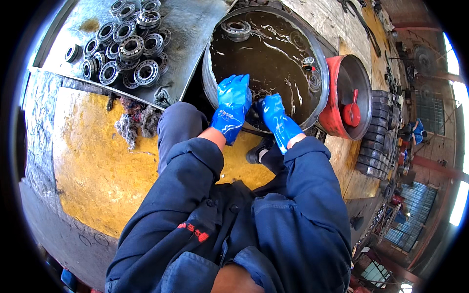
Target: The person repeatedly picks up metal bearings from a tray, dips them into a bucket of dark liquid, and rubs them with gloved hands to clean them. The person then places the cleaned bearings back onto the tray. The process is repeated for several bearings throughout the clip.
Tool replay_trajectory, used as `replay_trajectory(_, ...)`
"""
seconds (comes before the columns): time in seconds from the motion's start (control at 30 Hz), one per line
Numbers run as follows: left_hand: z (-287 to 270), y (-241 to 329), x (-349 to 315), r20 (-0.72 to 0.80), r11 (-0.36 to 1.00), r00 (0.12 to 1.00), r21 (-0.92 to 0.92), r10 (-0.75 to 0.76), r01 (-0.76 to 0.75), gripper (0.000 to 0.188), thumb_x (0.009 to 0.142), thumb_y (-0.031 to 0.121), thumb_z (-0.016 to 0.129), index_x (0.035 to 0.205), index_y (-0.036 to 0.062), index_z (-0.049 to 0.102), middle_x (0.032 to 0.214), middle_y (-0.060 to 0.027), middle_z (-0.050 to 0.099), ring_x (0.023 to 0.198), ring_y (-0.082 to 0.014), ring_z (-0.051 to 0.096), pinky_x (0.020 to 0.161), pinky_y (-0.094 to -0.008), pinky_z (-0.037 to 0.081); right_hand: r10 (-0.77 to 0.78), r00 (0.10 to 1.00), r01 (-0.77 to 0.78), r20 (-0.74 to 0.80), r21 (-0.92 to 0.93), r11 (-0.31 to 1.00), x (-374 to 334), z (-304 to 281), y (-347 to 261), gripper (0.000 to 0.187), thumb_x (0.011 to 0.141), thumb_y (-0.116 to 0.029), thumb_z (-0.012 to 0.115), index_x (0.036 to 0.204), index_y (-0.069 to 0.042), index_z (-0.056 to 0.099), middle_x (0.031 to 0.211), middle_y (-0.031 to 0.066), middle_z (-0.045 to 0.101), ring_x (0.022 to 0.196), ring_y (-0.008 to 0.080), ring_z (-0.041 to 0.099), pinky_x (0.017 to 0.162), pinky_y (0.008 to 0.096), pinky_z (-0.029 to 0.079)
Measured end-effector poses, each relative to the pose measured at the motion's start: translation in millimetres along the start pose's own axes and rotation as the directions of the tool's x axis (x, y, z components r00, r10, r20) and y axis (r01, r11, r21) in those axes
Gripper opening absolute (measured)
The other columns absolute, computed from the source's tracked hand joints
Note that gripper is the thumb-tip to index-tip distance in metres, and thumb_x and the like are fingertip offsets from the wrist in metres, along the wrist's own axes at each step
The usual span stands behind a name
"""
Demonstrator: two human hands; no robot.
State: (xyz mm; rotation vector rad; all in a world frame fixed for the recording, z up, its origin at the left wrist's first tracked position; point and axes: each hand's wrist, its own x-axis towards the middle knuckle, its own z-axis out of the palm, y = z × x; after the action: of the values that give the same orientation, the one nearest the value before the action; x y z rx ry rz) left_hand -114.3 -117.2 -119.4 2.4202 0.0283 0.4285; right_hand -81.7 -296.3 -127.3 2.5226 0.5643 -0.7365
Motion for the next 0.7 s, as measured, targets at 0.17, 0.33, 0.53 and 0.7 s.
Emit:
replay_trajectory(0.17, 3.0, -9.9, -2.4, -0.033, 0.999, 0.999, 0.024, -0.035, 0.036, 0.036, 0.085, 0.016, 0.066, 0.120, 0.0094, 0.072, 0.120, -0.0118, 0.072, 0.115, -0.0329, 0.066, 0.102, -0.0469, 0.049, 0.018, 0.991, 0.013, -0.132, 0.232, 0.973, -13.0, -23.8, -8.3, 0.030, 0.096, -0.030, 0.058, 0.106, -0.009, 0.078, 0.107, 0.0185, 0.074, 0.101, 0.0375, 0.071, 0.083, 0.0465, 0.056)
replay_trajectory(0.33, -0.4, -5.8, 0.2, -0.034, 1.000, 0.999, 0.017, -0.004, 0.005, 0.036, 0.085, 0.017, 0.066, 0.120, 0.0098, 0.072, 0.118, -0.0114, 0.073, 0.114, -0.0324, 0.067, 0.102, -0.0468, 0.049, 0.183, 0.974, -0.224, 0.130, 0.554, 0.802, -28.5, -21.2, 4.5, 0.030, 0.093, -0.035, 0.068, 0.112, -0.014, 0.076, 0.105, 0.0243, 0.072, 0.097, 0.0393, 0.072, 0.079, 0.0436, 0.057)
replay_trajectory(0.53, 4.0, -4.5, -3.1, -0.075, 1.000, 0.997, 0.025, 0.014, -0.012, 0.036, 0.084, 0.017, 0.067, 0.118, 0.0094, 0.072, 0.118, -0.0115, 0.073, 0.112, -0.0317, 0.068, 0.101, -0.0464, 0.050, -0.158, 0.987, 0.154, -0.006, -0.180, 0.971, -12.5, -42.8, -17.7, 0.030, 0.098, -0.033, 0.058, 0.111, -0.014, 0.077, 0.108, 0.0147, 0.075, 0.100, 0.0337, 0.073, 0.086, 0.0482, 0.056)
replay_trajectory(0.7, -0.4, -7.5, -1.0, -0.068, 1.000, 0.998, -0.013, 0.010, -0.011, 0.035, 0.083, 0.015, 0.066, 0.116, 0.0083, 0.073, 0.114, -0.0126, 0.073, 0.110, -0.0330, 0.068, 0.098, -0.0474, 0.051, 0.088, 0.996, -0.071, -0.034, 0.347, 0.935, -30.4, -36.9, 0.3, 0.030, 0.097, -0.032, 0.059, 0.110, -0.012, 0.078, 0.107, 0.0179, 0.075, 0.102, 0.0354, 0.072, 0.083, 0.0450, 0.057)
